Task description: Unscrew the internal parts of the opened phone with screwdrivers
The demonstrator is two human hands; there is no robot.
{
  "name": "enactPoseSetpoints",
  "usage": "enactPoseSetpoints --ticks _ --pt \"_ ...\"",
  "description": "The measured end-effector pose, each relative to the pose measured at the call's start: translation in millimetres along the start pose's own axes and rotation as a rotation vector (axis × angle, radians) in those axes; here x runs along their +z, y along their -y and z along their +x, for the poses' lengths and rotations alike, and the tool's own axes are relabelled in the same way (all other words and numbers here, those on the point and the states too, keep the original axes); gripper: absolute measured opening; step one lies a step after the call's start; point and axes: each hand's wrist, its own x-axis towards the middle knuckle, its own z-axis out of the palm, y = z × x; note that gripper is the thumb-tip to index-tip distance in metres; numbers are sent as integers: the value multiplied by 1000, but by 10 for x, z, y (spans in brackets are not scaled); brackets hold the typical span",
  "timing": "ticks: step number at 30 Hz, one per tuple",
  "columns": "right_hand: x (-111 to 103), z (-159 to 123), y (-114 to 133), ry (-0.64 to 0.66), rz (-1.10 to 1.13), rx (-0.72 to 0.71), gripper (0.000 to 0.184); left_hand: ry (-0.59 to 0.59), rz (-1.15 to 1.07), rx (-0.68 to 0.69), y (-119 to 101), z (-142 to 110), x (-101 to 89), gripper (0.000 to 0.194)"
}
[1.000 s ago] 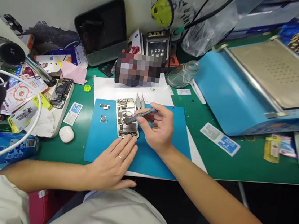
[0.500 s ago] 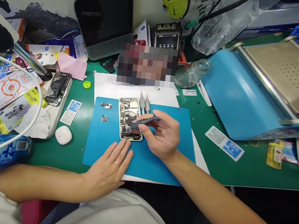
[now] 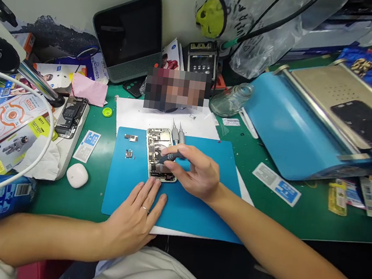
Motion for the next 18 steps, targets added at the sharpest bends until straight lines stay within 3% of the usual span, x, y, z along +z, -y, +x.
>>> enactPoseSetpoints --ticks 10,18 --pt "104 -232 -35 -84 160 194 71 -7 -47 11 26 5 0 89" --pt "135 -226 -17 -71 208 165 71 -8 -81 2 27 12 -9 88"
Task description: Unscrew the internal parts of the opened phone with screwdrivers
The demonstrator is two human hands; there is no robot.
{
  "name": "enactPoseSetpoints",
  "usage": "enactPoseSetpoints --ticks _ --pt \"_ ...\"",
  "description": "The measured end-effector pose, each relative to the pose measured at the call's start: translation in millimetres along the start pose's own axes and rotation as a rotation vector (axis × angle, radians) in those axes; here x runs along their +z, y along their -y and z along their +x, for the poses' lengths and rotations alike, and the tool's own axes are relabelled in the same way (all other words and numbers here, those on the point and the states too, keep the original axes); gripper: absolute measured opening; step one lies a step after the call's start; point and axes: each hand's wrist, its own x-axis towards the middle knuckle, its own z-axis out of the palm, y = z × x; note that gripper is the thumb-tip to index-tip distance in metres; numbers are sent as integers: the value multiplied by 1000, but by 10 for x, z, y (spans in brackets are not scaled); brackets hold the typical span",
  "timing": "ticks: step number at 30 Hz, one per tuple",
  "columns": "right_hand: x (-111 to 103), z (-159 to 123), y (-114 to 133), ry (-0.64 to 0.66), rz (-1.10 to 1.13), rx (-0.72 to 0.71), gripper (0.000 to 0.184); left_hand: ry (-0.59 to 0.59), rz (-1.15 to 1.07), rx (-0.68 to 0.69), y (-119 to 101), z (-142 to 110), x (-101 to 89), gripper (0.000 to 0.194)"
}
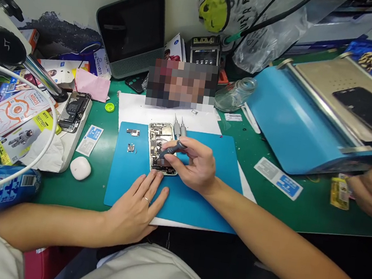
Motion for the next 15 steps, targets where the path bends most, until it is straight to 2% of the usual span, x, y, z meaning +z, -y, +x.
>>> enactPoseSetpoints --ticks 15 --pt "11 -22 26 29 38 45 71 18 11 14 -5 9 -5 85"
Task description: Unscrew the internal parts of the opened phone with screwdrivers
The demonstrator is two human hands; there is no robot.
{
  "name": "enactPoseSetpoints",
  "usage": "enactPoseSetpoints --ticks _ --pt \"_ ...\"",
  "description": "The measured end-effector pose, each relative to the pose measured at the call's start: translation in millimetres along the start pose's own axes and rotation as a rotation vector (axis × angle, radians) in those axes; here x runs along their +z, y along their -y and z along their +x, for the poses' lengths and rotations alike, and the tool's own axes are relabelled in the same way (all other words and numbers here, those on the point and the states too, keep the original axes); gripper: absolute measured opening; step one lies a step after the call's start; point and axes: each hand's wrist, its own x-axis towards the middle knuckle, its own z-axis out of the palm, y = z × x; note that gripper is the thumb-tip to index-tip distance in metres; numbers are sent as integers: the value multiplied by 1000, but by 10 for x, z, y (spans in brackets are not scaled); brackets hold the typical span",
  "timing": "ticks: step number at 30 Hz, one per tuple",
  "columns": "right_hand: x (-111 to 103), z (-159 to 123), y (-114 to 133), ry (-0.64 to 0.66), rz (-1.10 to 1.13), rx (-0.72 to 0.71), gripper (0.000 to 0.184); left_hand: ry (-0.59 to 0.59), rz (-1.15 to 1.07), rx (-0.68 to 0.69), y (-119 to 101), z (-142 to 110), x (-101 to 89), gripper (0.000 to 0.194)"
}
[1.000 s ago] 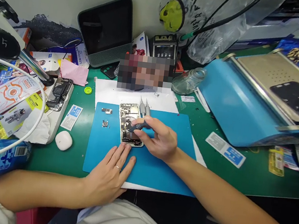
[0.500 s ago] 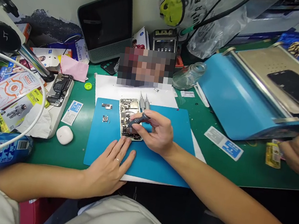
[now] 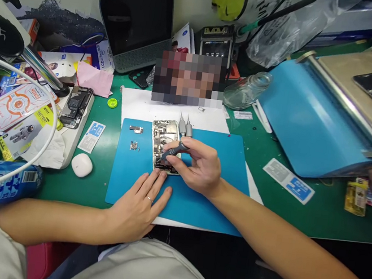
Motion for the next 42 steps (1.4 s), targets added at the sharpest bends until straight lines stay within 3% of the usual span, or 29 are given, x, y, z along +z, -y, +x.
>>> enactPoseSetpoints --ticks 12,25,42 --pt "4 -16 27 55 -2 8 59 14 2 -8 -12 4 23 88" --pt "3 43 33 107 -97 -72 63 22 -25 -7 8 18 4 88" --pt "7 52 44 112 -103 -56 67 22 -26 1 7 13 13 87"
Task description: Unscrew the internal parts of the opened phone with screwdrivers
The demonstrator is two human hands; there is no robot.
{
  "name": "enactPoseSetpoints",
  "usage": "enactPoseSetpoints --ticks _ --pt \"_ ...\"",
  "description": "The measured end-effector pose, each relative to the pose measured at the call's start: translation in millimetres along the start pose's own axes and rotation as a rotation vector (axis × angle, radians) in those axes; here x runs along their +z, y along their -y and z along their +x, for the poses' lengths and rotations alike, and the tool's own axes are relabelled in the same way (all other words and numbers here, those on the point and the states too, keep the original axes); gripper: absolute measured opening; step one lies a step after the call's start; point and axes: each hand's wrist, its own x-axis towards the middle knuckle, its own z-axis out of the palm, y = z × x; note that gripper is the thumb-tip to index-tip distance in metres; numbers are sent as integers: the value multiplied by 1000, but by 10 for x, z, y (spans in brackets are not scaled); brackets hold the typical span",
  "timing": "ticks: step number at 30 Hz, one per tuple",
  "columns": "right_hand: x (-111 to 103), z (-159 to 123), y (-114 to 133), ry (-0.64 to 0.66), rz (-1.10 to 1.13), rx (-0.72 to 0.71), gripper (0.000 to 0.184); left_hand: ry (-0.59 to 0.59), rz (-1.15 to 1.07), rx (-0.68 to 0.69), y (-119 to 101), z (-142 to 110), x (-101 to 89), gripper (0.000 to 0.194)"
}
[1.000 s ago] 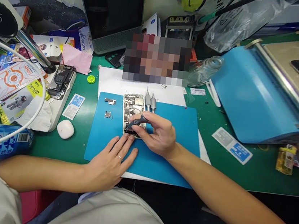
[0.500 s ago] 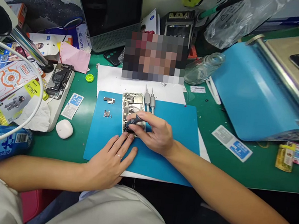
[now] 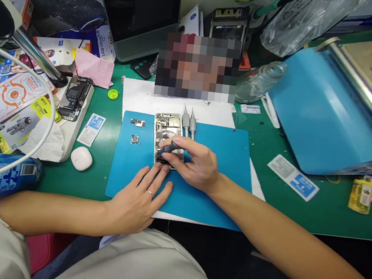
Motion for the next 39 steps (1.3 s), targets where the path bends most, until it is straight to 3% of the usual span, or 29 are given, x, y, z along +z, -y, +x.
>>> enactPoseSetpoints --ticks 6,18,29,34,39 --pt "-22 -13 -26 45 -23 -70 71 -10 -8 -3 -4 -3 5 90" --pt "-89 23 8 103 -92 -117 55 -6 -6 -4 -3 -3 11 89" --pt "-86 120 43 99 -19 -180 62 -9 -7 -3 4 -10 6 88" --pt "-100 116 47 62 -114 -158 54 -20 -5 0 3 -6 -3 86" --pt "-98 119 60 87 -47 -174 51 -17 2 -3 -6 -1 -7 86"
